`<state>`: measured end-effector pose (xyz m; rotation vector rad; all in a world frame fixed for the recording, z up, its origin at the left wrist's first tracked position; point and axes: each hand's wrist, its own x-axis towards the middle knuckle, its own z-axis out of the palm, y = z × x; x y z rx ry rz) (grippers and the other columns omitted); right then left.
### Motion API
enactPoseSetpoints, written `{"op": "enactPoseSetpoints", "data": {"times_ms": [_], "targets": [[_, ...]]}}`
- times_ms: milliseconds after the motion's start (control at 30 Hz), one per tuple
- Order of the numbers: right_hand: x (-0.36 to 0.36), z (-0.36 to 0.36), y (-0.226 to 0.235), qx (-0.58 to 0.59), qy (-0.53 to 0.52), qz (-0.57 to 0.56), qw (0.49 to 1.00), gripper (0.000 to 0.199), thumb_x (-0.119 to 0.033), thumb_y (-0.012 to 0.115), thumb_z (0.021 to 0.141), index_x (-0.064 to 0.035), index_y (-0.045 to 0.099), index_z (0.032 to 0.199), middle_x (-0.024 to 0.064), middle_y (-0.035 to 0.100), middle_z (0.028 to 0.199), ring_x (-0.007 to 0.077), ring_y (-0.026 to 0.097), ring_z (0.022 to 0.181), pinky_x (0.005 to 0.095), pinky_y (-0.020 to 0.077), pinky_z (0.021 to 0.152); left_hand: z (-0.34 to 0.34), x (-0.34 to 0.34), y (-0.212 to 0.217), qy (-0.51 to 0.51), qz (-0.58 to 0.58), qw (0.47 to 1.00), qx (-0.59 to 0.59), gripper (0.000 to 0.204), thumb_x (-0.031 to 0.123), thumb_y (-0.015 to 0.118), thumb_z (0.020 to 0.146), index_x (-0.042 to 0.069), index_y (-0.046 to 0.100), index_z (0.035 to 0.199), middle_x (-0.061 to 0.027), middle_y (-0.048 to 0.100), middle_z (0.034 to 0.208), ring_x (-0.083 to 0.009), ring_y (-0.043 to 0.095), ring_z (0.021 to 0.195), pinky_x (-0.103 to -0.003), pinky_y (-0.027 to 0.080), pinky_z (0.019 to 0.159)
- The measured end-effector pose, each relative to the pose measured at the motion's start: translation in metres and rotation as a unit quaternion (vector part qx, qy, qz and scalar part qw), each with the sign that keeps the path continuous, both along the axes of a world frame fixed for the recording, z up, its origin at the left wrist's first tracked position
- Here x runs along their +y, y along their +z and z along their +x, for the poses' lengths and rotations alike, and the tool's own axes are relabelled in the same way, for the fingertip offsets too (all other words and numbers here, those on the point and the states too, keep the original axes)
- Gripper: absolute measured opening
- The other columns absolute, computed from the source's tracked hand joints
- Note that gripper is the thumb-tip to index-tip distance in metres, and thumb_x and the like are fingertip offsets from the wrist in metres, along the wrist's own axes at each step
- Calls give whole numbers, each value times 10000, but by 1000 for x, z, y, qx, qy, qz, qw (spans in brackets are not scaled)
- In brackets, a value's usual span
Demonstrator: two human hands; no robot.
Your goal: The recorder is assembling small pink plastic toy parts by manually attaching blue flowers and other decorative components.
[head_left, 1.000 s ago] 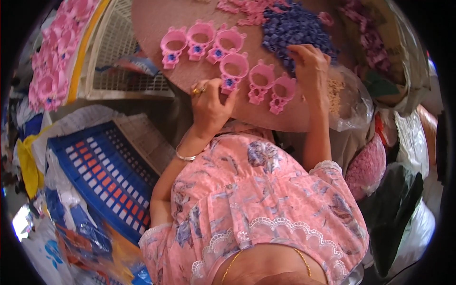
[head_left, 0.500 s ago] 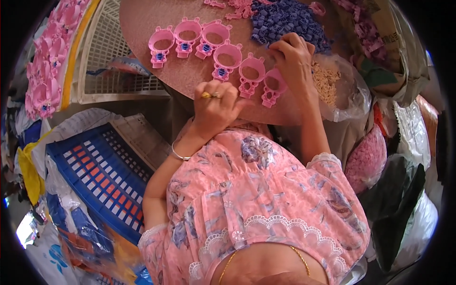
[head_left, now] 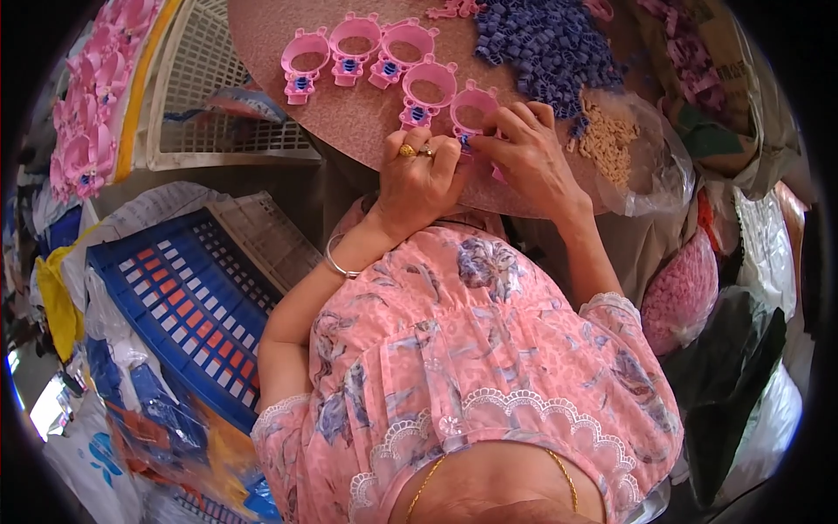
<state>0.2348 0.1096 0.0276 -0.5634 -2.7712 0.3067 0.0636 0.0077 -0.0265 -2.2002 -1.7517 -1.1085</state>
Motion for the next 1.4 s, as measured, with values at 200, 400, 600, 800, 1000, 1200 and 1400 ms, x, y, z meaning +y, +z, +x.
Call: {"op": "enactPoseSetpoints", "data": {"times_ms": [200,400,600,800,1000,1200,1400], "targets": [[-1,5,-1,61,-56,-34,996,317,-58,730,668,-122,730,979,23,619,977,214,583,936,373,377,898,1,-3,2,19,18,999,-23,203,226,706,855,88,569,914,-28,630,803,-210,609,855,-370,377,861],[-9,2,-11,49,-36,2,998,323,-104,727,678,-130,735,1000,24,614,980,217,582,938,377,377,898,0,-1,-3,7,29,999,-16,350,218,801,779,79,582,1014,-22,613,721,-211,614,822,-369,356,859],[-21,4,0,-3,-42,21,999,382,-88,667,730,-153,738,1100,25,604,1042,212,562,1028,391,350,962,0,-3,-4,2,23,1000,-17,356,210,814,763,80,582,1001,-23,601,718,-212,609,820,-369,358,854],[-22,9,1,-6,-57,6,998,454,-71,682,712,-161,720,1156,25,606,1077,212,555,1064,397,339,988,1,-4,6,13,40,999,-18,356,207,824,751,81,588,986,-32,605,742,-207,607,818,-361,356,855],[-23,3,3,77,-80,-54,992,437,-68,710,712,-157,717,1140,26,650,992,213,591,985,381,360,941,1,-4,2,-4,44,998,-51,242,163,740,817,54,570,952,-62,637,886,-232,617,848,-387,429,825],[-21,-6,-10,107,-114,-39,987,277,-68,689,805,-123,718,1075,29,701,960,212,609,959,366,370,918,-1,-5,-10,-50,47,991,-112,294,124,748,814,17,570,1022,-129,653,987,-287,644,897,-404,485,841],[-21,-7,-16,83,-131,-98,983,181,-72,699,805,-108,733,979,31,705,952,211,612,940,374,367,922,2,-7,-10,-47,3,993,-110,325,109,757,801,13,585,1060,-132,630,999,-296,639,889,-399,498,828]]}}
